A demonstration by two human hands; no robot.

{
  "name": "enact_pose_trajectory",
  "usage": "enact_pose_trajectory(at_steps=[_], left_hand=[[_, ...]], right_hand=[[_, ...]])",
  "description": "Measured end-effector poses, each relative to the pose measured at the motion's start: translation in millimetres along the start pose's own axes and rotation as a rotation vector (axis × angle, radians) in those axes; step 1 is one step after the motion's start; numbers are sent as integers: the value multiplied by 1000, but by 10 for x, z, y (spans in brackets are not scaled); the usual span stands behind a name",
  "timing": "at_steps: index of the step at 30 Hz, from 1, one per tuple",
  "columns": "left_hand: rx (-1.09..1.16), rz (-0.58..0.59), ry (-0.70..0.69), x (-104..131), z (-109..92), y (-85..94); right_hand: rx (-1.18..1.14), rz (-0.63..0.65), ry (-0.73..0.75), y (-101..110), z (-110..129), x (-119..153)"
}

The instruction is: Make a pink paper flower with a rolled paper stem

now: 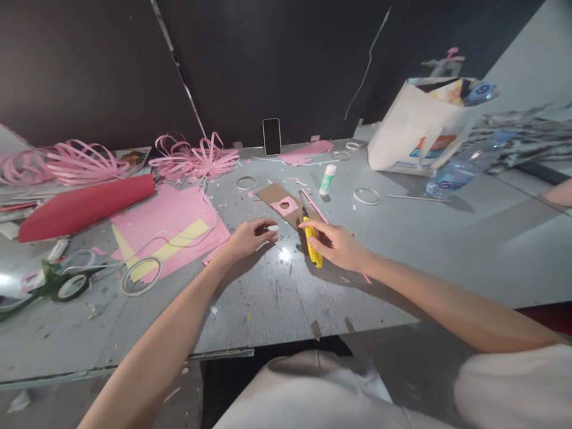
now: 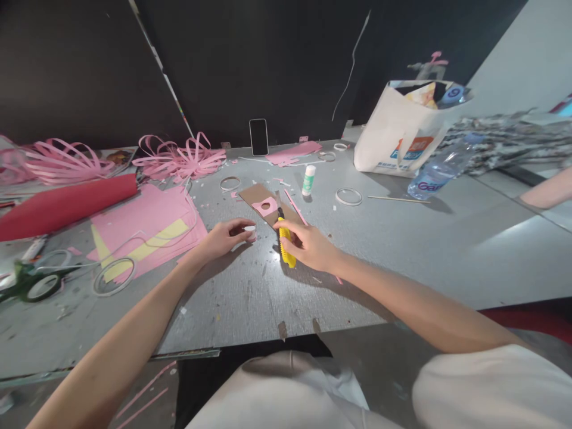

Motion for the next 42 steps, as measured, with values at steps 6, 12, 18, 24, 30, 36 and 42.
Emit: enact_pose_trajectory(at_steps=[6,12,18,24,30,36,42], left_hand=[[-24,-21,-21,-27,33,-44],[3,-19,-8,-2,24,-30],[-7,-29,-5,-1,46,-17],[-4,-18,-20,-5,44,-12],[14,4,-19,-2,36,-5],[-1,1,-23,5,32,-2],[-17,7,-29,3,55,-4]], right_hand=[[5,11,-7,-10,-13,-4],[13,18,-15,-6,15,-2],[8,23,-2,-4,26,3],[16,17,10,-6,21,7],[13,26,-4,-8,17,9],[9,19,4,-3,36,10],[4,32,-8,-9,42,9]])
Point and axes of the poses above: each hand's wrist, its own x-axis away from the middle knuckle, its own y-axis out of the back of the hand, z = x × y, the point moved 6 cm from there along -x, towards the middle knuckle, and after that the axes turned 7 degrees about -x, right-handed, at the moved point
